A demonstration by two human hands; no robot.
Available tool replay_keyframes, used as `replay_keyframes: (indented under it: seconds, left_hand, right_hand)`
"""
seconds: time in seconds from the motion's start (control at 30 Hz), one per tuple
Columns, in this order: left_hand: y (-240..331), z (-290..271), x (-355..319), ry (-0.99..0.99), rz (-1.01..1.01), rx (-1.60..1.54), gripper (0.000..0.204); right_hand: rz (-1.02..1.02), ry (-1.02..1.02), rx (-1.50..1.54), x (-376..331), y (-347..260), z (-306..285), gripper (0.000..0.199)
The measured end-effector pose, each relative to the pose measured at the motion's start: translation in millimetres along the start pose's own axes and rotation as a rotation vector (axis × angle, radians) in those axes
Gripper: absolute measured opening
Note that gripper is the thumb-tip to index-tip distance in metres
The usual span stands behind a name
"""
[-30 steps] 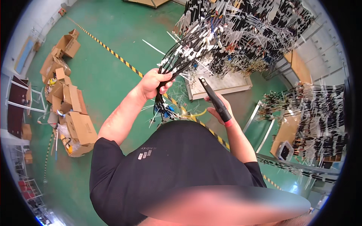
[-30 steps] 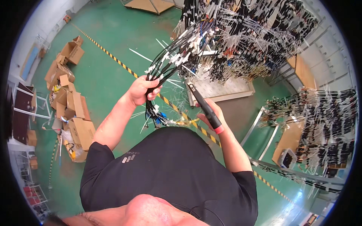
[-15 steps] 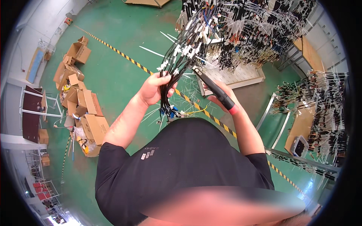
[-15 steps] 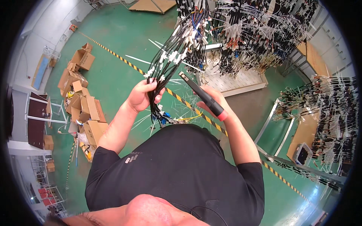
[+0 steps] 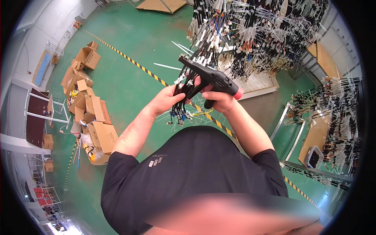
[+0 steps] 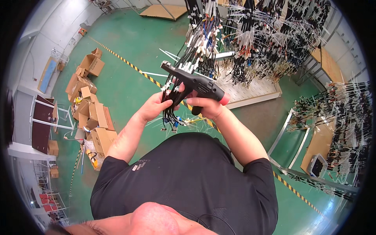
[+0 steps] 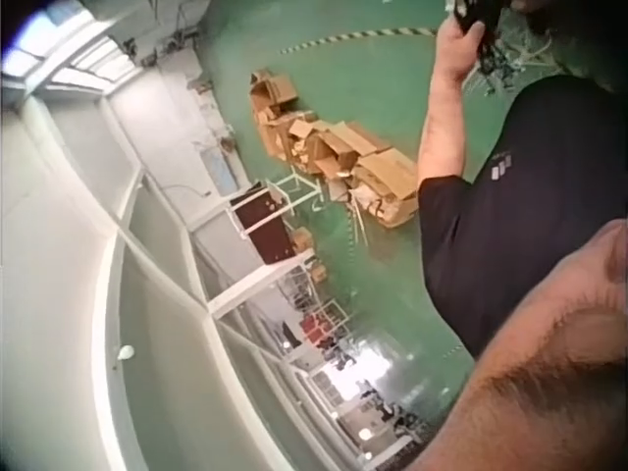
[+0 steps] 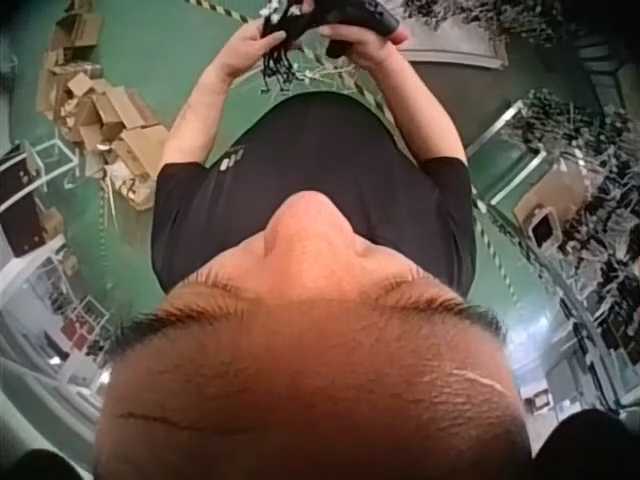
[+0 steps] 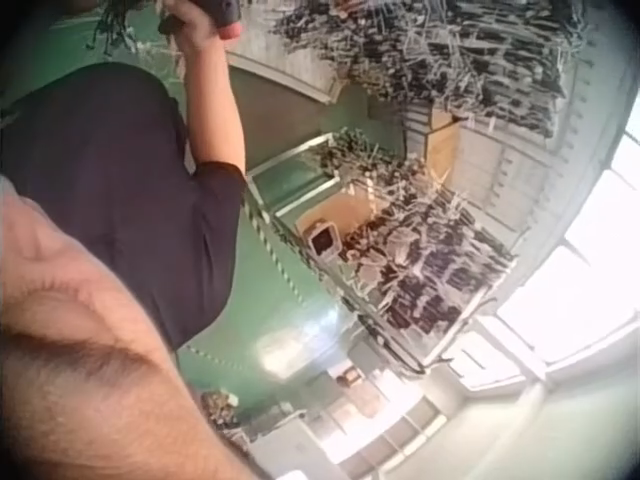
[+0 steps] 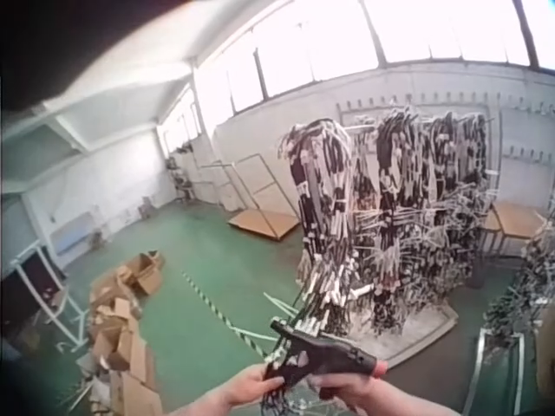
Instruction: Use a cable tie gun to tighten and trim zip ties on a large industrial wire harness bundle.
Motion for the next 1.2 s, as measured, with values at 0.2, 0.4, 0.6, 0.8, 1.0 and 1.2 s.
replay_keyframes:
  seconds: [0.2,0.4,0.6,0.8,1.0,1.2]
  left_hand:
    - [-28,24,-20,0.647,0.147,0.49,0.106]
    - [-16,42,-4,0.916,0.239,0.887,0.108]
    - [10,-21,-14,0.788,0.124,0.687,0.054]
    - [48,-66,-39,0.33,-0.059,0.105,0.036]
    - [58,-48,-45,0.086,-0.16,-0.011,0.046]
    - [67,-30,-41,0.088,-0.104,0.076,0.048]
  right_hand:
    - [-0.019,0.064,-0.039,9,2,10,0.054]
    - [-0.044,0.042,-0.064,26,9,28,0.056]
    - [0.045,-0.055,-0.389,21,-8,14,0.052]
    - [0.088,0.02,-1.024,-25,-35,-5,0.046]
    - [0.139,-0.024,-1.025,-25,-33,-3,0.044]
    - [0.092,-0.032,-1.097,-25,-25,6,0.043]
Point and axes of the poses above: each hand's wrist, its own x-axis towards the middle knuckle, its own z-axis out of the palm, y = z × x, the point moved 5 cm from there along x, towards the middle knuckle, and after that the axes turned 12 degrees about -y, right-handed, at the moved point
